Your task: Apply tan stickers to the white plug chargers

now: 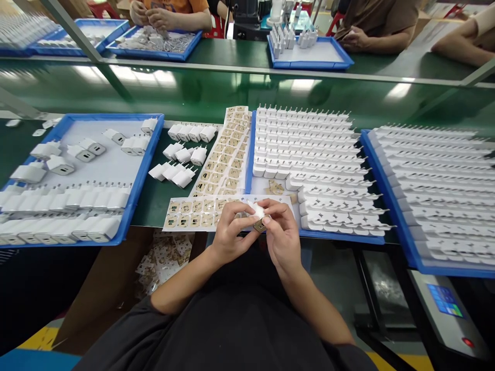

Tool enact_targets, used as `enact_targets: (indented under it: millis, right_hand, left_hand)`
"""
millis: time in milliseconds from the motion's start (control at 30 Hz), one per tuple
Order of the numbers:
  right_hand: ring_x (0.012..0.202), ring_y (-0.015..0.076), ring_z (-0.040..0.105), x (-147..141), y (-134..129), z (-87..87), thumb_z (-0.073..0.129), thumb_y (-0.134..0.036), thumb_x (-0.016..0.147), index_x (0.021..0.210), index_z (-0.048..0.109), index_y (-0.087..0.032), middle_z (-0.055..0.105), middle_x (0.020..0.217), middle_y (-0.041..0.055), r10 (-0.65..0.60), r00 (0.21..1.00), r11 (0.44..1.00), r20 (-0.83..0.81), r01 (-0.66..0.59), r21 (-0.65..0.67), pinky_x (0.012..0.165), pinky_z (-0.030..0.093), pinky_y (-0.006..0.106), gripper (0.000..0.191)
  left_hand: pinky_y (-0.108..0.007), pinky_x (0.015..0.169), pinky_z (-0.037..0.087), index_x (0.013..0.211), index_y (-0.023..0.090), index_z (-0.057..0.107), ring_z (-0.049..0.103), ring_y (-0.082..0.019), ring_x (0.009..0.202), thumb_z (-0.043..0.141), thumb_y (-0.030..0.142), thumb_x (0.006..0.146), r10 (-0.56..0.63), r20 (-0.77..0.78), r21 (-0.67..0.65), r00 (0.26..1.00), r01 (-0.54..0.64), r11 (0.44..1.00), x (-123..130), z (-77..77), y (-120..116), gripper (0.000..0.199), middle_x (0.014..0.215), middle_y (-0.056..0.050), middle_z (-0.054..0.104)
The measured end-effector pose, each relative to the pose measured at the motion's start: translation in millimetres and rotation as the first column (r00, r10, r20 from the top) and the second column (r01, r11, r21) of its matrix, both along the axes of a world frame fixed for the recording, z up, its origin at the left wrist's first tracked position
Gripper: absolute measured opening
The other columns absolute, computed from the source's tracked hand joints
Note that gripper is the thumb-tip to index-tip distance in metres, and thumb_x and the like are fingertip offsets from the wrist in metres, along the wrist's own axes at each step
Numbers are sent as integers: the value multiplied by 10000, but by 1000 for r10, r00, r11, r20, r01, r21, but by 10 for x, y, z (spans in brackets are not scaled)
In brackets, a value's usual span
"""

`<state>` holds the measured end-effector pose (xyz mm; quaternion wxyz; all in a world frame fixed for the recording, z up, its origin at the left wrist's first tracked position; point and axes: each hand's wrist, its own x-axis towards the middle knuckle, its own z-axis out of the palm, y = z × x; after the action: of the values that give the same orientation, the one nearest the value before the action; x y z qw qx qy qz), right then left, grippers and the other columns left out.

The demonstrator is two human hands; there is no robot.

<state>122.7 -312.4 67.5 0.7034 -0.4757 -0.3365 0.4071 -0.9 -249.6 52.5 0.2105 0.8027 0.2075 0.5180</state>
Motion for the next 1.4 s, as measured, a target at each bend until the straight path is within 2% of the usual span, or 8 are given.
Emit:
enact_targets:
  millis: [333,467,700,800,900,1133,1267,1400]
  right_hand:
    - [1100,227,682,83,-15,8,644,-220,839,893,684,-251,732,1092,54,57,998,998,19,-56,-32,944,565,412,73]
    - [1193,239,655,238,-32,46,647,-238,902,1060,690,-261,738,1137,61,150,961,989,232,-147,-30,1044,523,455,166]
    - [1019,231,667,288,-62,112,696,-145,874,951,699,-297,726,1036,33,-225,555,953,800,-44,299,905,562,445,171]
    - [855,203,672,297,-72,90,684,-170,893,959,683,-291,702,899,17,-263,623,943,737,5,332,753,577,381,138]
    - [757,184,666,400,7,50,634,-224,944,1021,681,-264,693,874,26,-324,637,945,699,253,207,699,580,355,99]
    - [1175,303,652,570,292,-169,530,-241,985,1184,692,-199,676,1254,163,-231,180,945,956,275,177,985,554,472,260]
    - [1165,306,657,516,280,-287,539,-247,970,1143,703,-210,696,1230,145,-178,174,964,969,228,136,969,557,490,241]
    - [1126,289,673,505,270,-324,544,-273,960,1101,711,-230,712,1192,119,-163,230,970,959,213,114,951,560,490,222]
  left_hand:
    - [-358,846,564,1123,258,579,634,-187,977,801,143,808,-41,31,-59,999,42,997,-48,14,25,403,1053,-49,616]
    - [-354,847,566,1125,247,588,651,-188,972,791,176,825,-79,19,-123,997,81,989,-76,29,26,369,1042,-53,634]
    - [-343,819,598,1125,221,598,686,-221,1015,767,243,834,-106,-43,-314,993,87,945,-126,60,8,337,1073,-89,672]
    - [-309,801,616,1124,213,598,698,-199,989,746,258,841,-96,-18,-449,995,78,890,-163,27,24,323,1079,-82,675]
    - [-315,840,624,1163,217,589,704,-186,977,740,268,834,-17,-6,-532,1000,11,847,-223,-14,80,366,1087,-70,683]
    - [-368,933,568,1180,215,635,664,-215,1069,710,244,816,344,-116,-413,932,-360,837,-742,-37,467,372,1149,-71,683]
    - [-370,881,546,1153,213,644,661,-222,1011,722,289,798,521,-183,-400,834,-547,735,-1181,-92,653,370,1167,-69,699]
    - [-394,907,523,1149,213,634,647,-252,1085,714,315,819,482,-266,-363,835,-550,752,-1314,-175,752,354,1197,-80,712]
